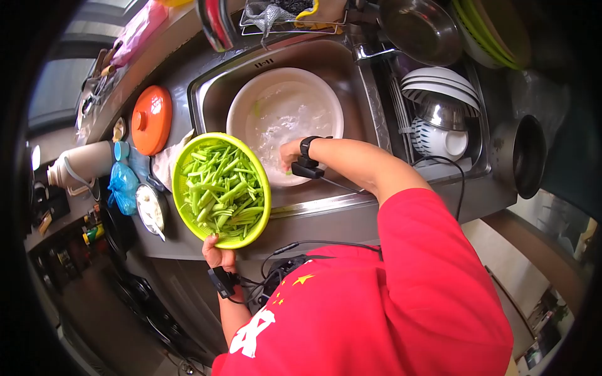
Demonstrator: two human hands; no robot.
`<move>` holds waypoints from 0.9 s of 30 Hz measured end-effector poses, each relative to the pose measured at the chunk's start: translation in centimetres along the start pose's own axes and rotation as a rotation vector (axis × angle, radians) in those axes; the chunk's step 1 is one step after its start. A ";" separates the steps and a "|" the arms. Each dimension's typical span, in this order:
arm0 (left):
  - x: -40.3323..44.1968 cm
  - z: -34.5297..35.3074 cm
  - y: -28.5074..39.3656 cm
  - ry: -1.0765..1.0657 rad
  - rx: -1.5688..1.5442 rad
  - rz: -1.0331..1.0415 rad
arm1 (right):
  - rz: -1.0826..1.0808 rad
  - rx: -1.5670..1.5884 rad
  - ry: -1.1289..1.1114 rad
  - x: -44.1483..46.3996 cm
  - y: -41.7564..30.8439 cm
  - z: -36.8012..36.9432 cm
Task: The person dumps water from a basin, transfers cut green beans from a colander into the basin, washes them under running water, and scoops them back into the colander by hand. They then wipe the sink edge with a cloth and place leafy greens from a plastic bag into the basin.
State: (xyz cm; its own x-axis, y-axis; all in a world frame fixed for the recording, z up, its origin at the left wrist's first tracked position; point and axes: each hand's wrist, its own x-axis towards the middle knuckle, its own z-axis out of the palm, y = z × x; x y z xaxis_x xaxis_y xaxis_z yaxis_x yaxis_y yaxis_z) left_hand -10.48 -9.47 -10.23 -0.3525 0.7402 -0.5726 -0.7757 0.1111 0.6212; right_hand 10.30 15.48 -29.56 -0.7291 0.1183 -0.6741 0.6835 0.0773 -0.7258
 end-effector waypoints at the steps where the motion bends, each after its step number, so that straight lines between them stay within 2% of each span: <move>1: 0.0 0.2 0.0 -0.006 -0.003 -0.002 | -0.029 0.074 0.003 0.4 -0.3 -0.3; 3: -0.2 0.8 0.0 -0.020 0.002 -0.006 | -0.086 0.215 0.005 0.9 -0.5 -1.0; 6: -0.1 0.8 -0.1 -0.033 0.008 0.001 | -0.233 0.198 0.487 1.4 0.4 -4.2; 8: 0.0 0.2 -0.1 -0.018 0.019 0.010 | -0.121 -0.005 0.955 1.1 -0.5 -7.0; 11: 0.0 0.0 -0.1 -0.019 -0.004 -0.017 | -0.103 0.118 1.116 -0.9 -2.4 -10.4; 14: -0.2 0.1 -0.1 0.004 -0.010 -0.014 | -0.093 -0.150 0.946 0.3 -2.1 -11.5; 17: -0.1 0.6 -0.2 0.004 -0.001 0.001 | -0.194 -0.214 0.879 1.5 -2.2 -10.4; 18: -0.1 0.6 -0.2 0.004 -0.001 0.001 | -0.149 -0.304 0.781 1.9 -2.4 -10.4; 21: -0.2 0.2 -0.2 0.011 -0.006 -0.003 | -0.184 -0.369 0.756 3.4 -2.0 -9.6; 24: -0.2 0.1 -0.1 0.009 -0.005 -0.009 | -0.175 -0.406 0.529 5.1 -2.0 -9.3; 27: -0.2 0.5 -0.1 -0.003 -0.009 -0.004 | -0.187 -0.076 0.500 4.7 -2.5 -8.3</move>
State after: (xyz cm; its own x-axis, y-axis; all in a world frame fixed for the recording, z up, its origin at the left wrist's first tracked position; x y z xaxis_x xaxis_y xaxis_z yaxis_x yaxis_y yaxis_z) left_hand -10.04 -9.25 -9.94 -0.3478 0.7420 -0.5731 -0.7816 0.1081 0.6143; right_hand 5.44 24.03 -29.78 -0.7464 0.5512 -0.3730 0.5575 0.2118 -0.8027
